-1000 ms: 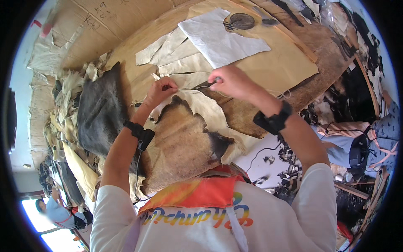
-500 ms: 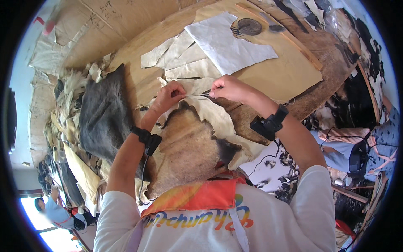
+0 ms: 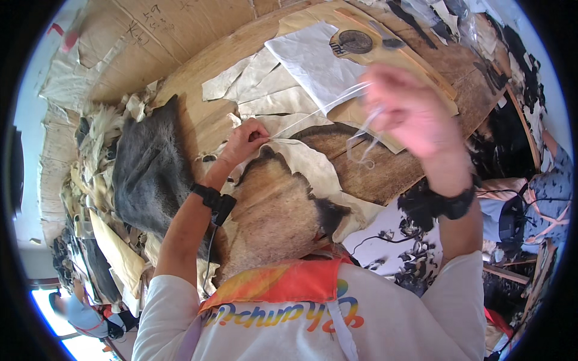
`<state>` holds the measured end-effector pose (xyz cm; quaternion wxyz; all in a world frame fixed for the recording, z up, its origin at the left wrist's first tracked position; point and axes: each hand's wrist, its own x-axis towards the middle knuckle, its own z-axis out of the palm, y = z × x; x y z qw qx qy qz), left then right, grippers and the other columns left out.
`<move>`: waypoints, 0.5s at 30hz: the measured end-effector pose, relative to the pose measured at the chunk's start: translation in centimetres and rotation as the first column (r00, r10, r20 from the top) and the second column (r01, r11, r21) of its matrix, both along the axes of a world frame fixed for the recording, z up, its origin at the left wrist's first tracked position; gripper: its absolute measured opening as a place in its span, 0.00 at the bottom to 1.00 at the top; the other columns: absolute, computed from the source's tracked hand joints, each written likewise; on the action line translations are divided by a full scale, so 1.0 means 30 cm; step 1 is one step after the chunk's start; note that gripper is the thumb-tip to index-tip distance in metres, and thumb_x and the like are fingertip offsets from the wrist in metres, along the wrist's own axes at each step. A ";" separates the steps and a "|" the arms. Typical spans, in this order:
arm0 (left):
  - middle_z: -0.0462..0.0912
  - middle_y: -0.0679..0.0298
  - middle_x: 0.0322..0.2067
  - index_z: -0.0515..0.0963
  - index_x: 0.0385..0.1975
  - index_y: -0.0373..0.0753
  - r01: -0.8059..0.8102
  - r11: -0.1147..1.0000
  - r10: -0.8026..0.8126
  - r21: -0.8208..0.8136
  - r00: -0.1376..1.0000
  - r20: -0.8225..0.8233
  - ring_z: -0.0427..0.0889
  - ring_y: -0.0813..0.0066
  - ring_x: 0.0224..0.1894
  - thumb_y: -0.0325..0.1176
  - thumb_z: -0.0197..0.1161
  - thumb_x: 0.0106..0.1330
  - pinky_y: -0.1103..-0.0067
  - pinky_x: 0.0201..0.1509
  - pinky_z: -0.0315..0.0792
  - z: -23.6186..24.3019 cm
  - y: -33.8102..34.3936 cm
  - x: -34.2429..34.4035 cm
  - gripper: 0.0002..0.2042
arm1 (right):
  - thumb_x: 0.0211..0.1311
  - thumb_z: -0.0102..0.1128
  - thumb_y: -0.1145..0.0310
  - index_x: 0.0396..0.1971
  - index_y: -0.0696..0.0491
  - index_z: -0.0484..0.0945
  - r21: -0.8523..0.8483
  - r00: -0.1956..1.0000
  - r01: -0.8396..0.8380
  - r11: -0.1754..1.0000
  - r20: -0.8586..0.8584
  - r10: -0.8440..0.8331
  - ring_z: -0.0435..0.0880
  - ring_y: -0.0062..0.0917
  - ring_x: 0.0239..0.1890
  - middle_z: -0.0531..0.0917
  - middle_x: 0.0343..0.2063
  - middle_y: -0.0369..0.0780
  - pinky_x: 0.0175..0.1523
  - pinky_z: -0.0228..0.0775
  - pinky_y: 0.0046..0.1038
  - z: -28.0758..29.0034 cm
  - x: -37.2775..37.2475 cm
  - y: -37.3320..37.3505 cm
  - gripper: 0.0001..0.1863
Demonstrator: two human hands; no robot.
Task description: Sewing together pieces of animal fur and skin scraps using a needle and thread in a workshop.
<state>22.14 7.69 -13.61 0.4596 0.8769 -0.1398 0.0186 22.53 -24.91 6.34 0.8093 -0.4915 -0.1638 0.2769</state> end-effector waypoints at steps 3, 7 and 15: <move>0.73 0.66 0.26 0.74 0.25 0.36 0.013 1.000 -0.013 0.000 1.000 -0.022 0.74 0.80 0.26 0.21 0.64 0.48 0.84 0.30 0.70 0.010 -0.011 0.003 0.06 | 0.56 0.52 0.73 0.29 0.54 0.69 0.112 0.988 0.092 0.989 0.112 -0.105 0.54 0.07 0.17 0.63 0.18 0.28 0.19 0.42 0.08 0.066 0.008 -0.173 0.03; 0.73 0.66 0.26 0.74 0.25 0.36 0.024 0.999 -0.024 -0.021 1.000 -0.004 0.74 0.80 0.26 0.21 0.64 0.48 0.84 0.30 0.70 0.005 -0.014 0.011 0.06 | 0.55 0.52 0.71 0.29 0.60 0.72 -0.559 0.867 0.379 0.738 0.492 -0.072 0.64 0.12 0.20 0.70 0.19 0.31 0.23 0.56 0.14 -0.010 0.077 -0.310 0.07; 0.72 0.67 0.25 0.75 0.25 0.36 0.022 0.998 -0.022 -0.052 1.000 -0.010 0.70 0.82 0.23 0.23 0.65 0.48 0.85 0.29 0.67 -0.027 0.032 0.011 0.06 | 0.50 0.59 0.68 0.29 0.57 0.78 -0.694 0.743 0.359 0.624 0.617 0.259 0.75 0.19 0.24 0.79 0.21 0.38 0.32 0.66 0.23 -0.198 0.089 0.121 0.09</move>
